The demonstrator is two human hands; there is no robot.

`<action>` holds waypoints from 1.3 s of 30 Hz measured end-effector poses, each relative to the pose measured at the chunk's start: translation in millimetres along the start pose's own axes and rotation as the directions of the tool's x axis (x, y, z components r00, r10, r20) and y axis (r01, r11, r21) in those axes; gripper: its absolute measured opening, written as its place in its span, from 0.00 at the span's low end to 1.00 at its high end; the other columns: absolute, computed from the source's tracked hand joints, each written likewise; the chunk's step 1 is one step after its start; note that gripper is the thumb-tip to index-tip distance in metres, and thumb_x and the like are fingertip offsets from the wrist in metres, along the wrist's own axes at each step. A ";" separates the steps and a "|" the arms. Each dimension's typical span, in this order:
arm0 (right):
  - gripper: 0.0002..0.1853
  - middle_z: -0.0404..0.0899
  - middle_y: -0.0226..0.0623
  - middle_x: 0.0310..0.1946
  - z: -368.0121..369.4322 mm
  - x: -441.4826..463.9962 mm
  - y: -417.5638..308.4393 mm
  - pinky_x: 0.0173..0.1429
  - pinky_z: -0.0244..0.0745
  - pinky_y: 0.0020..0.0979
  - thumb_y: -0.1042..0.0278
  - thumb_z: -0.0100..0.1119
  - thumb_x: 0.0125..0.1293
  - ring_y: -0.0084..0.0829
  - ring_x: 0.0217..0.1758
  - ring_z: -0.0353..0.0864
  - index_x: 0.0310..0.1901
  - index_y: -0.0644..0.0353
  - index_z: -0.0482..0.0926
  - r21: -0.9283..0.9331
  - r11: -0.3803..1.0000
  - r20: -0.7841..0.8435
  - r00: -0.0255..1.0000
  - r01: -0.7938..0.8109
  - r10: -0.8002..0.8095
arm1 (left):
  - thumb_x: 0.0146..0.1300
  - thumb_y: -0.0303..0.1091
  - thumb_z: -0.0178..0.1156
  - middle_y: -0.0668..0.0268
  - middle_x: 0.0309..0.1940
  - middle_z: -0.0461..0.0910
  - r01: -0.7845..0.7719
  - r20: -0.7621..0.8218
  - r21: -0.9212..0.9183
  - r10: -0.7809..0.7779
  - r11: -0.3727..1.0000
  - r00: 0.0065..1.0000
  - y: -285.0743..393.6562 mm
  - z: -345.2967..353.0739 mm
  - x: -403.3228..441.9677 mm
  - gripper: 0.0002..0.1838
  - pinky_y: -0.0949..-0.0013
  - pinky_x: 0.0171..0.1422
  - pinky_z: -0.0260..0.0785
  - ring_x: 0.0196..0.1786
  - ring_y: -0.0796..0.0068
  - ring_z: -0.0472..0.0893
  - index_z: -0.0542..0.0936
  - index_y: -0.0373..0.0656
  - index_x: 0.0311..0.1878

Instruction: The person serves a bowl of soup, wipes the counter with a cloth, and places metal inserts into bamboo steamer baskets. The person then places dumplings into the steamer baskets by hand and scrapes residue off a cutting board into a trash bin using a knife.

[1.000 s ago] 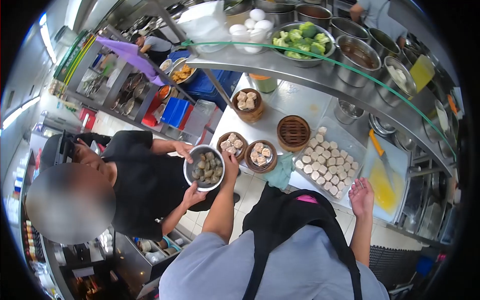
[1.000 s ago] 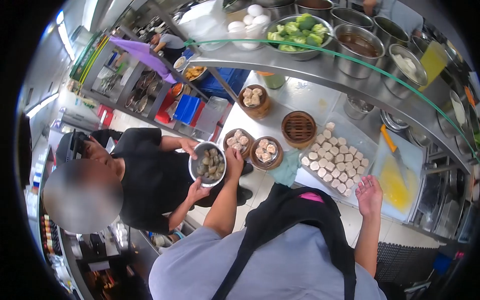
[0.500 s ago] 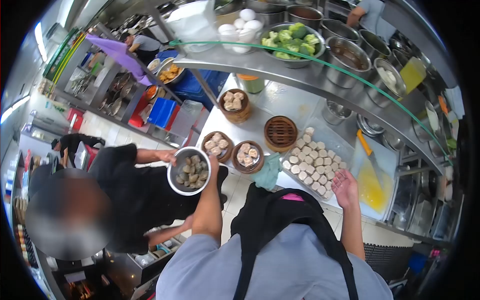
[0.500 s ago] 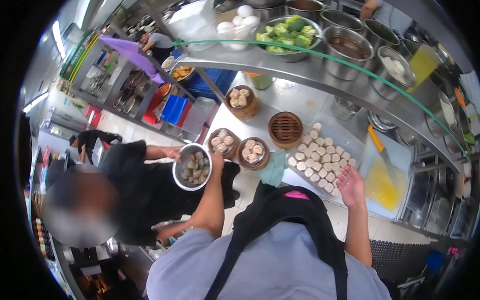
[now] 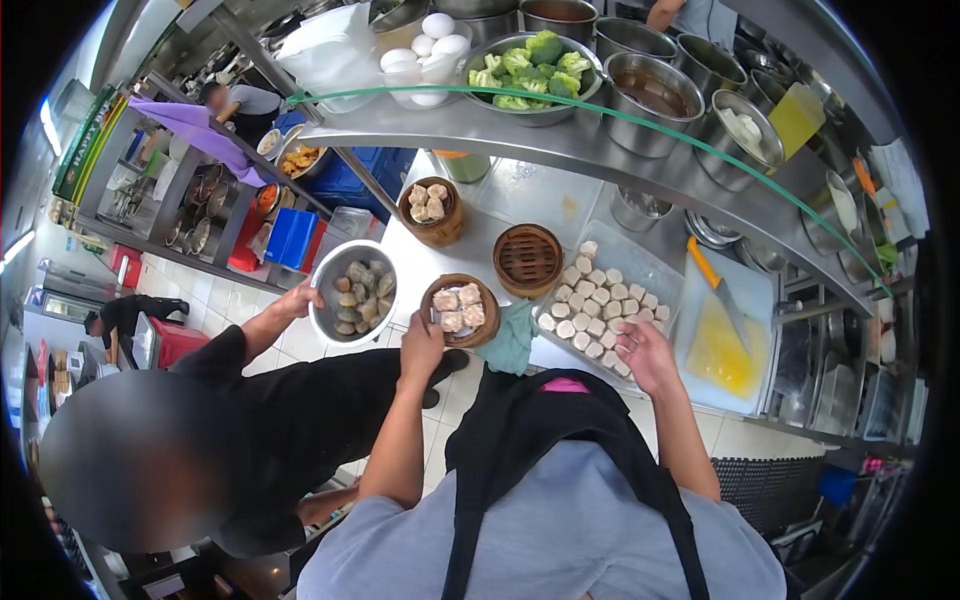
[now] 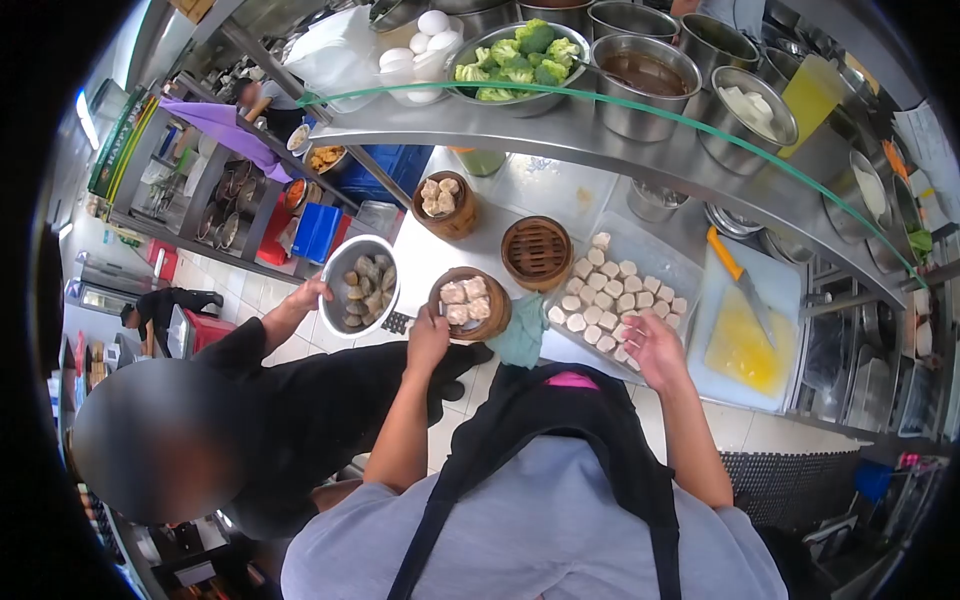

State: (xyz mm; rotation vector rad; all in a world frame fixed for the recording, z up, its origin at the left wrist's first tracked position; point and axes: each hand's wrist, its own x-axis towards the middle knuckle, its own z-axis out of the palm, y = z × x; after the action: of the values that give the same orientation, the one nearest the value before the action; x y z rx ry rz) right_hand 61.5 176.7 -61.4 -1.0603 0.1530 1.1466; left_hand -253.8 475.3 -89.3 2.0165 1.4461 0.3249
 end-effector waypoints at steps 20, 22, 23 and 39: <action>0.50 0.46 0.53 0.82 154.5 138.2 146.3 0.84 0.42 0.34 0.29 0.35 0.76 0.42 0.86 0.45 0.80 0.69 0.46 -0.859 0.485 0.285 0.940 0.163 0.189 | 0.76 0.69 0.35 0.56 0.76 0.64 0.433 0.439 -0.601 -0.176 0.671 0.881 -51.2 44.8 18.7 0.43 0.39 0.74 0.58 0.77 0.57 0.64 0.58 0.44 0.79; 0.47 0.47 0.52 0.82 152.2 145.0 157.9 0.84 0.43 0.34 0.31 0.32 0.78 0.43 0.85 0.45 0.80 0.69 0.46 -0.823 0.531 0.314 0.940 0.200 0.133 | 0.75 0.72 0.33 0.58 0.78 0.61 0.506 0.489 -0.661 -0.192 0.554 0.851 -51.7 49.0 14.2 0.45 0.36 0.76 0.52 0.79 0.58 0.61 0.56 0.45 0.81; 0.44 0.48 0.50 0.82 154.5 144.7 160.0 0.84 0.44 0.33 0.34 0.29 0.79 0.42 0.85 0.46 0.80 0.68 0.47 -0.858 0.483 0.265 0.956 0.174 0.125 | 0.76 0.71 0.33 0.58 0.78 0.61 0.477 0.470 -0.696 -0.161 0.537 0.868 -49.9 49.1 12.6 0.44 0.36 0.76 0.53 0.79 0.58 0.60 0.56 0.45 0.80; 0.43 0.59 0.61 0.76 191.6 98.0 111.5 0.81 0.53 0.38 0.37 0.31 0.80 0.52 0.81 0.57 0.77 0.74 0.53 -0.800 0.486 0.420 0.907 0.352 0.034 | 0.81 0.60 0.39 0.59 0.71 0.70 0.377 0.372 -0.847 -0.088 0.374 0.924 -26.8 17.7 -4.6 0.35 0.49 0.74 0.63 0.72 0.63 0.71 0.64 0.40 0.76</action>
State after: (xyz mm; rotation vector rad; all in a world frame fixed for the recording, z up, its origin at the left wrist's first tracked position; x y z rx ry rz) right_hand -58.2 386.2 -84.3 -1.6546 -0.9570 1.2377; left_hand -266.6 470.3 -118.8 0.8580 0.9771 0.5459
